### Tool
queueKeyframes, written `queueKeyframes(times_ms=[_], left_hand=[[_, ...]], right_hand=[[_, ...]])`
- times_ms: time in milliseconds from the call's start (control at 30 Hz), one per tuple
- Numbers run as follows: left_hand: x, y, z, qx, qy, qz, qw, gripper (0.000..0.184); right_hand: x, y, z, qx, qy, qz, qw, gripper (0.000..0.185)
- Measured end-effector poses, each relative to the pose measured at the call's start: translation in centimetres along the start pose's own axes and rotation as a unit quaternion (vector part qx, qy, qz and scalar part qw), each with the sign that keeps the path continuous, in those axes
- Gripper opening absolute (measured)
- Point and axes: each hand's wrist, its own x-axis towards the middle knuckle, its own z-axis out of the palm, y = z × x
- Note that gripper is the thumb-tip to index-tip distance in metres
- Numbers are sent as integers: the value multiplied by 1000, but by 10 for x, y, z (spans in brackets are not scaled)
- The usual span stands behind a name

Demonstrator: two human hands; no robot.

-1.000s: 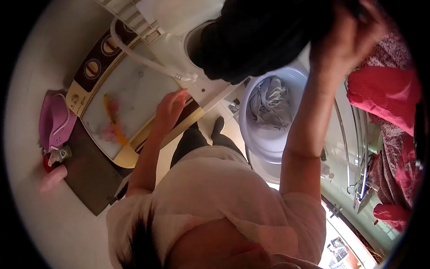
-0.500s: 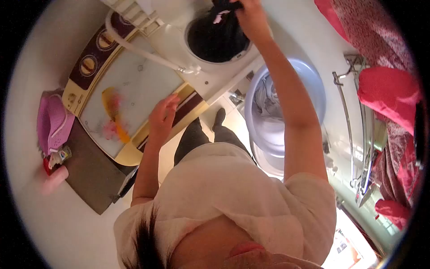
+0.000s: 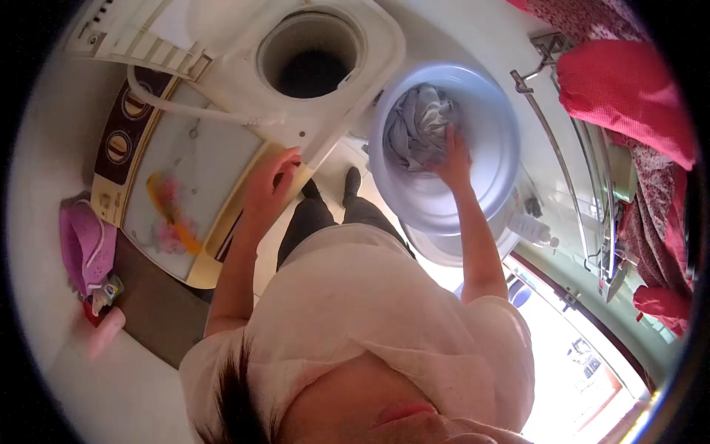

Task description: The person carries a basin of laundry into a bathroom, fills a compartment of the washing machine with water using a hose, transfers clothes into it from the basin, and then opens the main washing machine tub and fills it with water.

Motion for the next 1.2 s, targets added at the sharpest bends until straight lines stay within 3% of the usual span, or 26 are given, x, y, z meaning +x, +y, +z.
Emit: queueKeyframes(times_ms=[67, 100, 133, 167, 200, 267, 300, 367, 400, 467, 500, 567, 667, 700, 767, 800, 867, 1000, 1067, 1200], left_hand=[[10, 13, 14, 1, -16, 9, 1000, 28], [14, 19, 20, 40, -24, 72, 996, 28], [17, 23, 26, 80, -33, 134, 987, 28], [20, 19, 35, 7, -77, 121, 990, 29], [26, 21, 42, 10, -80, 125, 989, 29], [33, 25, 59, -52, -169, 148, 973, 39], [35, 27, 70, -54, -167, 143, 974, 39], [44, 32, 91, -176, -214, 112, 954, 66], [48, 35, 100, -176, -212, 113, 955, 66], [56, 41, 121, -149, -239, 86, 956, 94], [61, 38, 136, -152, -237, 87, 956, 94], [72, 32, 167, -16, -99, 250, 963, 89], [85, 46, 189, -67, -92, 276, 954, 81], [88, 48, 195, -82, -85, 284, 951, 78], [97, 40, 204, -293, -253, 163, 908, 61], [98, 44, 197, -292, -239, 166, 911, 61], [99, 52, 184, -453, -219, 26, 864, 42], [106, 81, 130, -532, -186, 7, 826, 33], [112, 95, 104, -630, -140, -17, 764, 32], [134, 96, 52, -645, -91, 5, 759, 37]], right_hand=[[13, 11, 3, 3, -101, 29, 994, 94], [21, 18, 9, 7, -99, 31, 995, 94], [26, 25, 17, 60, -86, 34, 994, 87], [28, 32, 24, 114, -71, 38, 990, 80], [26, 33, 20, 117, -67, 40, 990, 80], [13, 29, -8, 280, 39, 26, 959, 61], [3, 14, -36, 279, 34, 25, 959, 61], [-13, -26, -100, 397, 90, 71, 911, 51], [-17, -27, -111, 440, 129, 11, 889, 50], [-24, -26, -130, 458, 147, -7, 877, 50], [-30, -27, -138, 507, 154, -3, 848, 52], [-44, -26, -149, 557, 164, 9, 814, 60], [-68, -49, -171, 684, 184, 19, 706, 71], [-72, -50, -170, 676, 181, -2, 714, 76], [-75, -50, -160, 657, 181, -27, 732, 82], [-76, -61, -162, 668, 180, -36, 721, 79], [-71, -62, -156, 640, 210, -35, 739, 79], [-61, -79, -158, 657, 212, -60, 721, 75], [-51, -95, -163, 684, 204, -88, 694, 73], [-19, -141, -174, 716, 192, -153, 653, 69]])
